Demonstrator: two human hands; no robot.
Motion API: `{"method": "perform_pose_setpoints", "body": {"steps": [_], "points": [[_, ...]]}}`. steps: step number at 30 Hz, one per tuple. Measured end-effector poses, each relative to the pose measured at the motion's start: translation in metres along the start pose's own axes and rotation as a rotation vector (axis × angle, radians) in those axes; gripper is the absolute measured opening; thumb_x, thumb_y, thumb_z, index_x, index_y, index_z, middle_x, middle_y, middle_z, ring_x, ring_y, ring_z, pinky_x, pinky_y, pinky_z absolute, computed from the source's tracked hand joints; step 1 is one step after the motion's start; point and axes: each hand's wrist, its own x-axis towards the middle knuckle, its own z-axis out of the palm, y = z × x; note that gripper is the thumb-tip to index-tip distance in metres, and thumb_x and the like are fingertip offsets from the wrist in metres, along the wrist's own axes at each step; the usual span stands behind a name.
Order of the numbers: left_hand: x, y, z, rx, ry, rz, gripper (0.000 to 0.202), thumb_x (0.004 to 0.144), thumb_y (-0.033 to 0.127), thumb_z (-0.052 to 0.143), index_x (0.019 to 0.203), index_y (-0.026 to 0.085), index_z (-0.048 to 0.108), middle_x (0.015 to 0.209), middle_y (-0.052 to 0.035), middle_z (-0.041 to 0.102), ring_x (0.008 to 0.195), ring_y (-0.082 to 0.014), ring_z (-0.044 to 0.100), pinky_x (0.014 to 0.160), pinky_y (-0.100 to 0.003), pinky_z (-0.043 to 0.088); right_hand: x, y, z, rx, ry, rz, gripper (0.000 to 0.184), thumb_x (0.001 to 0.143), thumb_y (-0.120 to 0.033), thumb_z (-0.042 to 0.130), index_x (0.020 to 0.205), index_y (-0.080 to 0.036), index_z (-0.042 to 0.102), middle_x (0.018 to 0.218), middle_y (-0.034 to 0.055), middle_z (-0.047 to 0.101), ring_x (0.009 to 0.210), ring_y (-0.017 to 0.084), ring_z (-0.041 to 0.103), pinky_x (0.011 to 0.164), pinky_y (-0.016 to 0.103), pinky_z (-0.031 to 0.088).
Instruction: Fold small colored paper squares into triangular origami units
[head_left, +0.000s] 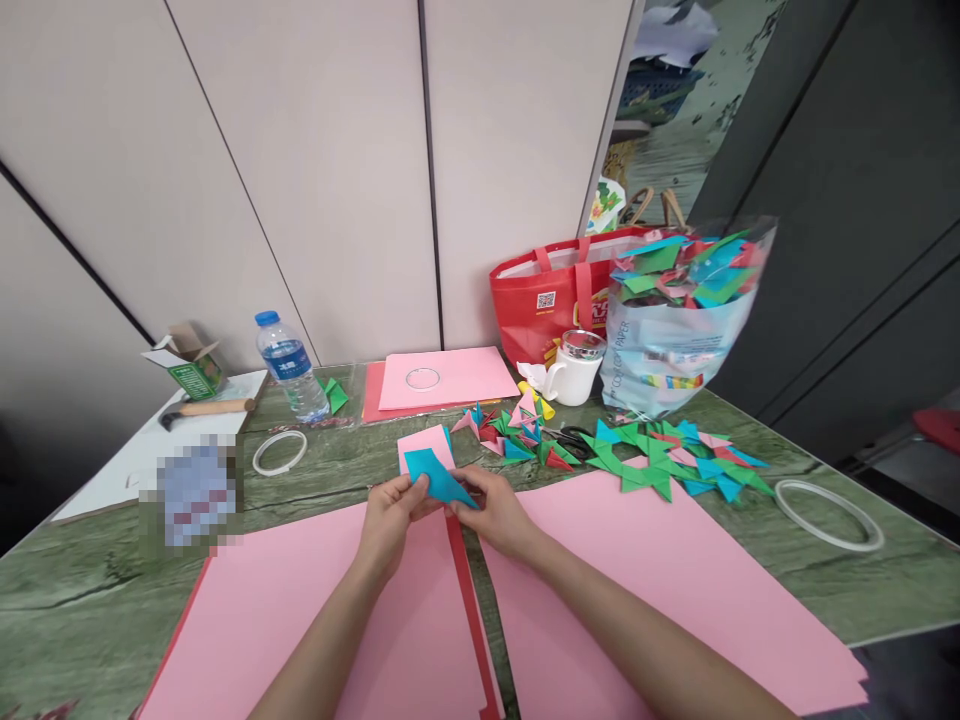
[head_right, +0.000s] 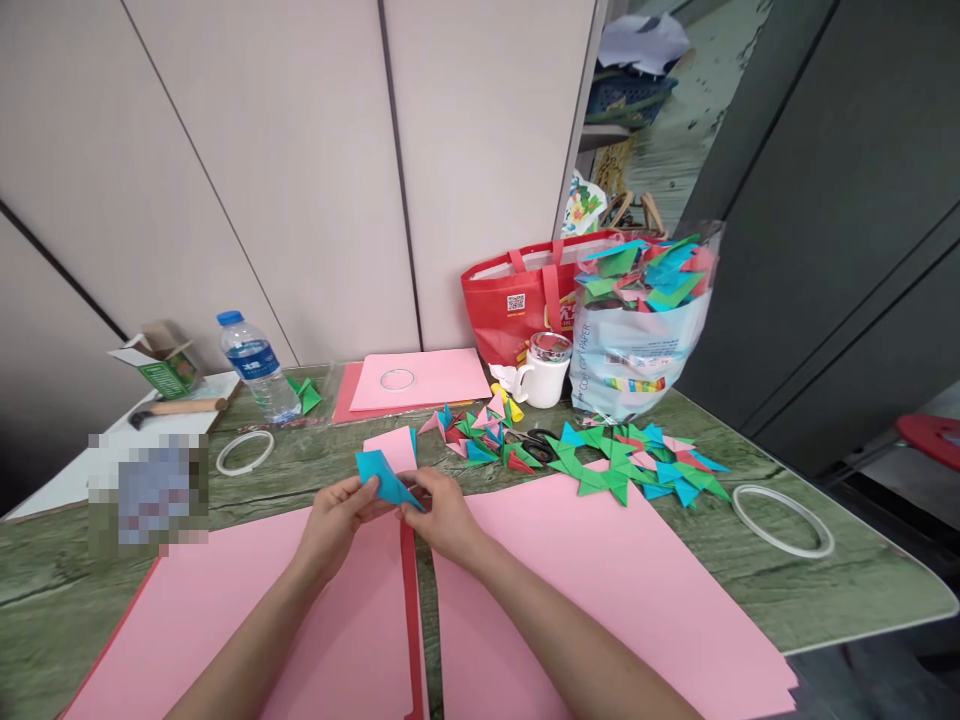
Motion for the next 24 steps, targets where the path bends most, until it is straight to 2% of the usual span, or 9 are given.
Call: {"method": "perform_pose_setpoints", "body": {"steps": [3, 6, 9, 11, 13, 15, 18, 21, 24], "points": [[0.0013, 0.001, -0.0029, 0.146, 0.062, 0.079, 0.022, 0.063, 0.036, 0.068, 0.068, 0.014, 0.07, 0.064, -0.0032, 0.068, 0.066, -0.022, 0.063, 0.068, -0.032, 0.05, 0.0001, 0.0015, 0.0003, 0.021, -0.032, 0.057, 0.015, 0.064, -0.013, 0.056, 0.078, -0.016, 0.061, 0.072, 0.0004, 0.06, 0.067, 0.016, 0.054, 0.061, 0.026, 0.044], [0.0025, 0.0011, -0.0056, 0.254, 0.086, 0.108, 0.023, 0.059, 0.036, 0.07, 0.07, 0.015, 0.071, 0.054, 0.0003, 0.064, 0.058, -0.0197, 0.06, 0.059, -0.028, 0.05, 0.0023, 0.0038, -0.0005, 0.156, -0.022, 0.114, 0.014, 0.068, -0.021, 0.057, 0.081, -0.015, 0.058, 0.076, 0.002, 0.061, 0.071, 0.017, 0.057, 0.063, 0.028, 0.046], [0.003, 0.0009, -0.0063, 0.247, 0.067, 0.075, 0.047, 0.058, 0.037, 0.069, 0.099, 0.014, 0.066, 0.046, 0.0047, 0.057, 0.053, -0.016, 0.056, 0.058, -0.029, 0.051, 0.005, 0.0065, -0.0021, 0.261, 0.125, 0.144, 0.021, 0.068, -0.022, 0.058, 0.087, -0.017, 0.051, 0.08, 0.0029, 0.06, 0.075, 0.017, 0.058, 0.067, 0.029, 0.047], [0.0032, 0.0012, -0.0057, 0.222, 0.088, 0.069, 0.066, 0.06, 0.038, 0.068, 0.119, 0.012, 0.053, 0.043, 0.0078, 0.052, 0.05, -0.0131, 0.053, 0.061, -0.031, 0.051, 0.0054, 0.0076, -0.0024, 0.322, 0.182, 0.156, 0.034, 0.066, -0.02, 0.06, 0.096, -0.019, 0.043, 0.079, 0.0011, 0.059, 0.072, 0.016, 0.059, 0.063, 0.028, 0.048], [0.0036, 0.0019, -0.0054, 0.207, 0.112, 0.076, 0.076, 0.063, 0.038, 0.066, 0.129, 0.011, 0.039, 0.042, 0.0097, 0.048, 0.048, -0.0107, 0.049, 0.062, -0.033, 0.051, 0.0043, 0.0076, -0.0017, 0.34, 0.185, 0.136, 0.04, 0.066, -0.019, 0.06, 0.1, -0.022, 0.039, 0.075, -0.0014, 0.058, 0.066, 0.014, 0.058, 0.058, 0.025, 0.047], [0.0041, 0.0026, -0.0059, 0.204, 0.122, 0.085, 0.077, 0.066, 0.039, 0.063, 0.132, 0.012, 0.033, 0.042, 0.0102, 0.045, 0.047, -0.0094, 0.047, 0.062, -0.032, 0.05, 0.0024, 0.0065, -0.0006, 0.292, 0.165, 0.098, 0.032, 0.068, -0.019, 0.058, 0.096, -0.022, 0.044, 0.072, -0.0019, 0.056, 0.064, 0.013, 0.056, 0.053, 0.023, 0.046], [0.0043, 0.003, -0.008, 0.223, 0.12, 0.103, 0.073, 0.068, 0.038, 0.062, 0.131, 0.013, 0.035, 0.044, 0.0093, 0.044, 0.048, -0.0087, 0.044, 0.058, -0.028, 0.049, 0.0004, 0.0044, 0.0004, 0.16, 0.137, 0.046, 0.008, 0.071, -0.019, 0.055, 0.079, -0.019, 0.057, 0.076, 0.0014, 0.057, 0.068, 0.014, 0.055, 0.055, 0.023, 0.045], [0.0034, 0.0032, -0.0081, 0.228, 0.12, 0.131, 0.071, 0.069, 0.037, 0.062, 0.13, 0.014, 0.036, 0.044, 0.0092, 0.042, 0.047, -0.008, 0.043, 0.056, -0.025, 0.047, 0.0005, 0.0035, -0.0001, 0.108, 0.133, 0.017, 0.012, 0.073, -0.019, 0.053, 0.076, -0.019, 0.064, 0.082, 0.0035, 0.06, 0.073, 0.016, 0.057, 0.06, 0.025, 0.046], [0.0013, 0.0046, -0.0044, 0.183, 0.06, 0.145, 0.077, 0.071, 0.036, 0.061, 0.136, 0.018, 0.023, 0.049, 0.0088, 0.047, 0.049, -0.0074, 0.045, 0.06, -0.025, 0.047, 0.0018, 0.005, -0.0007, 0.138, 0.17, 0.025, 0.016, 0.072, -0.02, 0.054, 0.084, -0.02, 0.065, 0.087, 0.0044, 0.06, 0.077, 0.016, 0.058, 0.061, 0.026, 0.048]]}}
